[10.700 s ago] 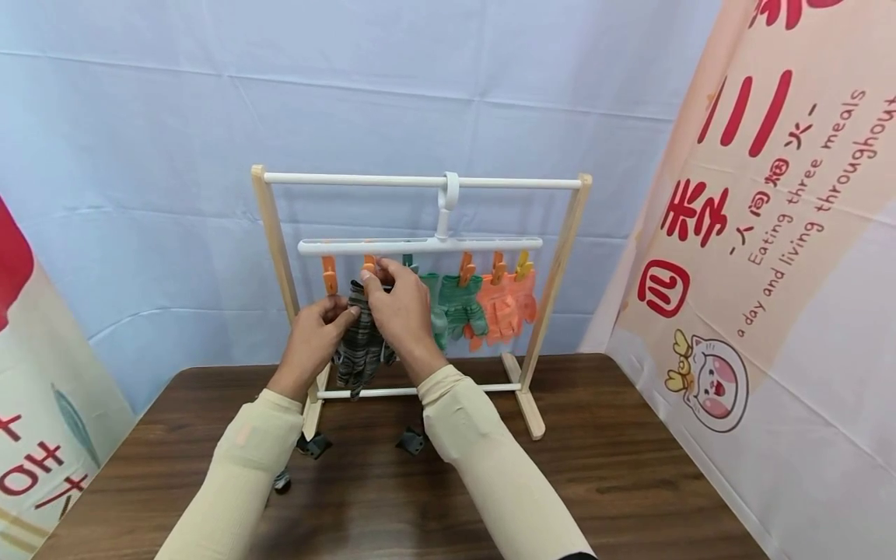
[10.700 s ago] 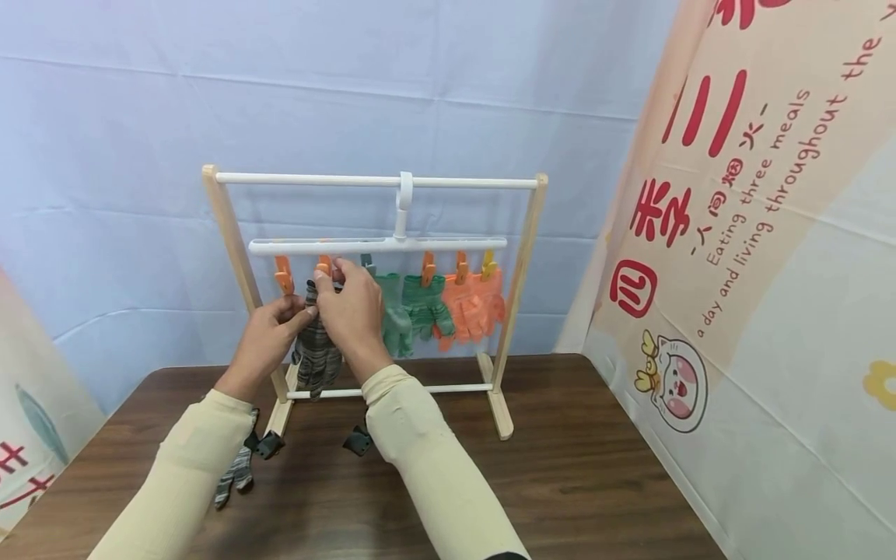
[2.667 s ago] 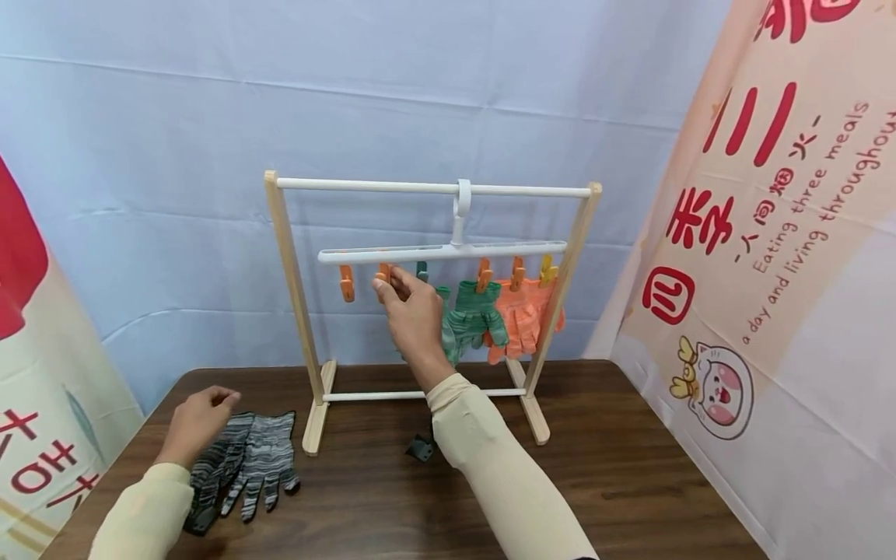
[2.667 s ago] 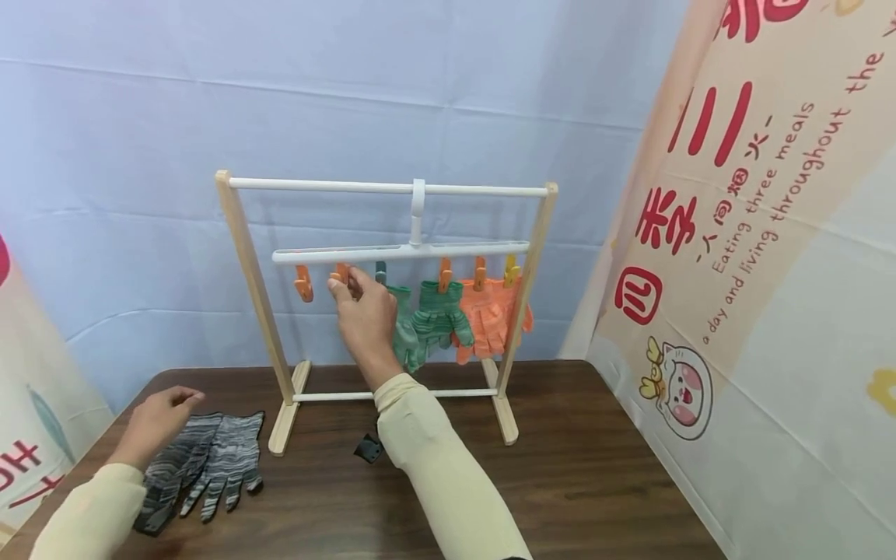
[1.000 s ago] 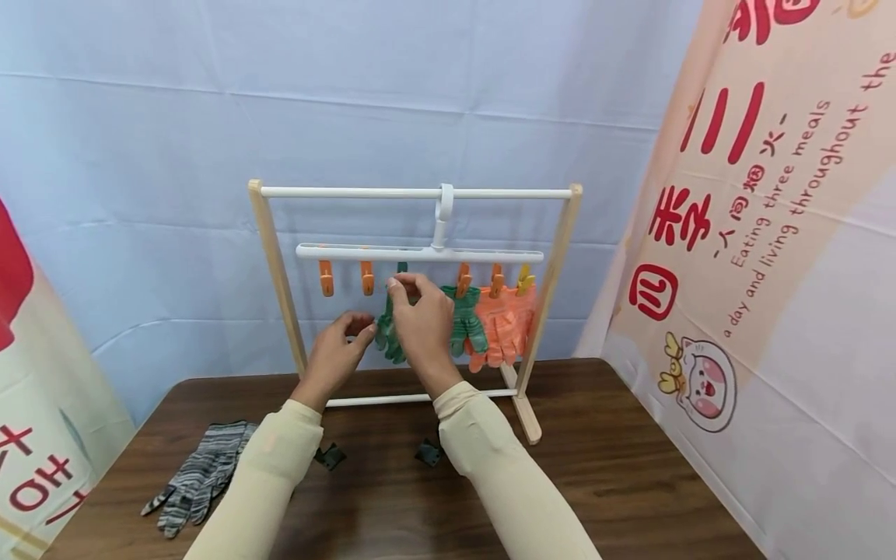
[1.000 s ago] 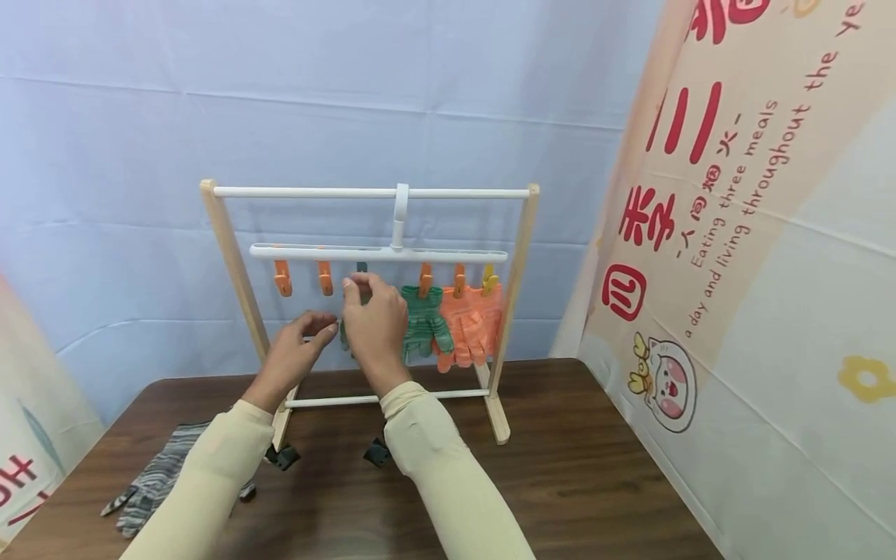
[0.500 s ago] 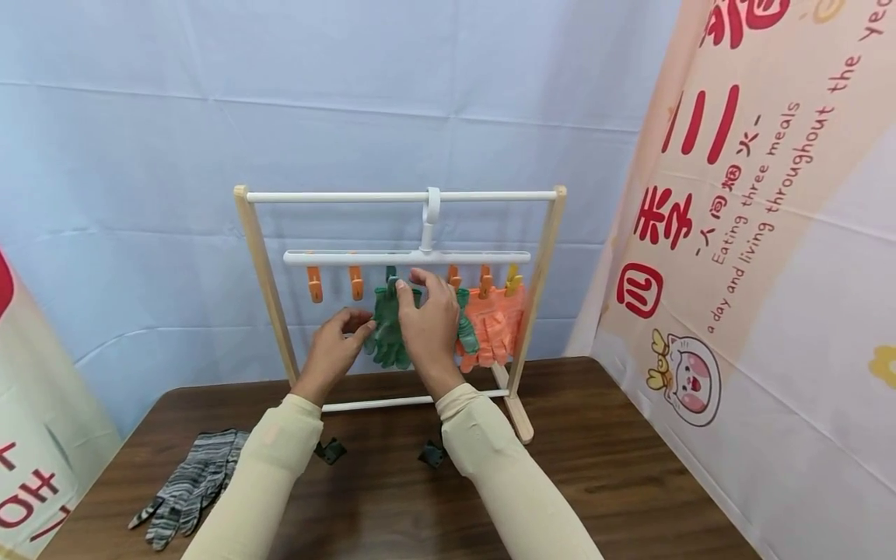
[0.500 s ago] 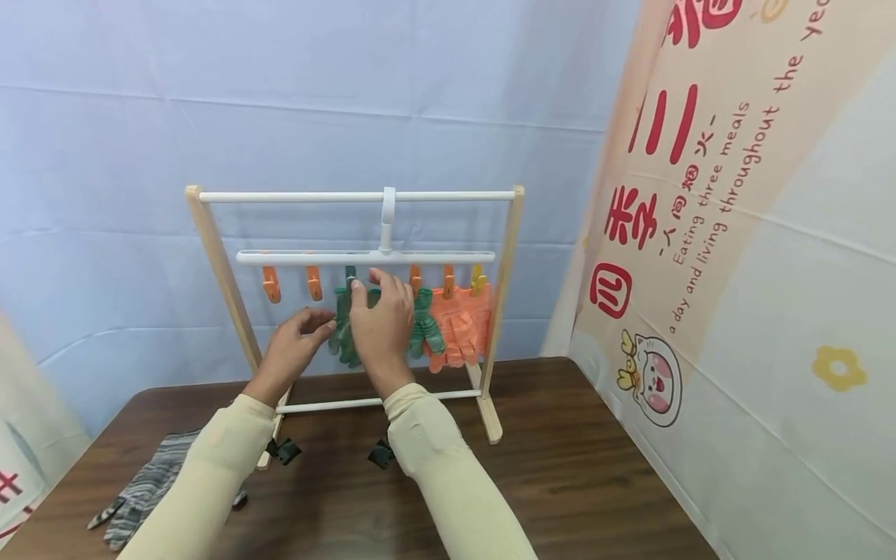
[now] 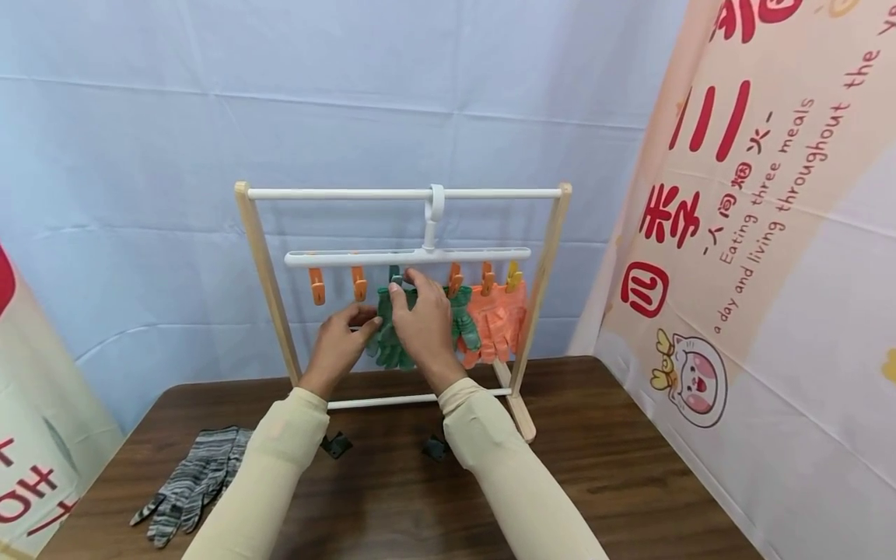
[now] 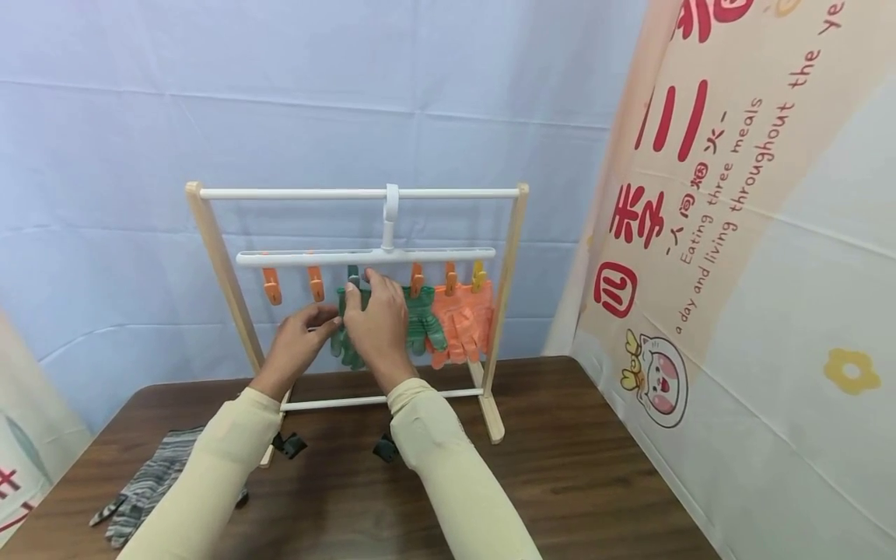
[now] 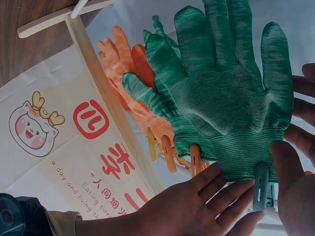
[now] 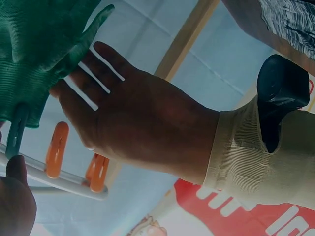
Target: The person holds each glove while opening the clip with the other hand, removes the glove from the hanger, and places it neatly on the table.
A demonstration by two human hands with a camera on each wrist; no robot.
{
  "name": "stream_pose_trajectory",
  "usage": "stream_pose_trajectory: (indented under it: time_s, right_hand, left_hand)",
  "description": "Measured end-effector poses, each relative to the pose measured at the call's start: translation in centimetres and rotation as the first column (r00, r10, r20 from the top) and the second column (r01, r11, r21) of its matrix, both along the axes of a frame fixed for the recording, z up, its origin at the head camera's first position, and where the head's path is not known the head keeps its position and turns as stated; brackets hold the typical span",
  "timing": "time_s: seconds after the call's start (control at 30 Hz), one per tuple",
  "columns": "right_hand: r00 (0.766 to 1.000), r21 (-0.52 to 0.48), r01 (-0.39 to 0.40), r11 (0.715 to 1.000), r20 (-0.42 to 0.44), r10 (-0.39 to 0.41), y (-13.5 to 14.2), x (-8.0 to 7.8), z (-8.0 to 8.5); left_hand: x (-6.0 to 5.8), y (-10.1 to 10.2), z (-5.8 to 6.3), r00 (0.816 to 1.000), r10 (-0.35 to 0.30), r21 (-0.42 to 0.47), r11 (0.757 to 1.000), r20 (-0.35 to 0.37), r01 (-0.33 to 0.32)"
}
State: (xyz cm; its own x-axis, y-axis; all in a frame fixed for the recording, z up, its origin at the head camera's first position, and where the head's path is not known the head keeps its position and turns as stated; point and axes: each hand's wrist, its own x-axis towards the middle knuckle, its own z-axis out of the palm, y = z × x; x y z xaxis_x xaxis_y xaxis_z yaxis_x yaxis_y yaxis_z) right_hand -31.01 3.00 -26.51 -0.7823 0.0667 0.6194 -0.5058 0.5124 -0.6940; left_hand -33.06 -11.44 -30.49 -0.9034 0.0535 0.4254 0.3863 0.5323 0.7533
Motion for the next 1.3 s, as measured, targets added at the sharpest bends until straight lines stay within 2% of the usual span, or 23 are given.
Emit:
stream_pose_trajectory:
  time_s: [0.17, 0.4, 0.63, 1.13, 1.3]
  right_hand:
    - [1.000, 0.011, -0.010, 1.000, 0.001, 0.010, -0.1, 0.0, 0.4]
    - [1.000, 0.025, -0.005, 1.000, -0.021, 0.006, -0.1, 0.2, 1.0]
    - [0.999, 0.043, -0.042, 0.998, -0.024, 0.043, 0.0, 0.2, 1.1]
    - [0.993, -0.079, -0.109, 0.991, 0.023, 0.112, 0.0, 0.3, 1.0]
    - [0.996, -0.108, -0.089, 0.990, 0.011, 0.091, -0.1, 0.3, 0.8]
  left_hand:
    - [0.0, 0.3, 0.4, 1.000, -0.005, 0.050, 0.999, 0.019, 0.004]
    - [0.0, 0.6, 0.8, 0.999, -0.039, 0.086, 0.995, -0.013, 0.040]
    - [0.3, 0.5, 0.8, 0.998, -0.064, 0.105, 0.992, -0.025, 0.067]
    - [0.6, 0.5, 0.9, 0.997, -0.071, 0.136, 0.988, -0.034, 0.075]
    - [0.8, 0.3, 0.8, 0.997, -0.073, 0.124, 0.989, -0.020, 0.075]
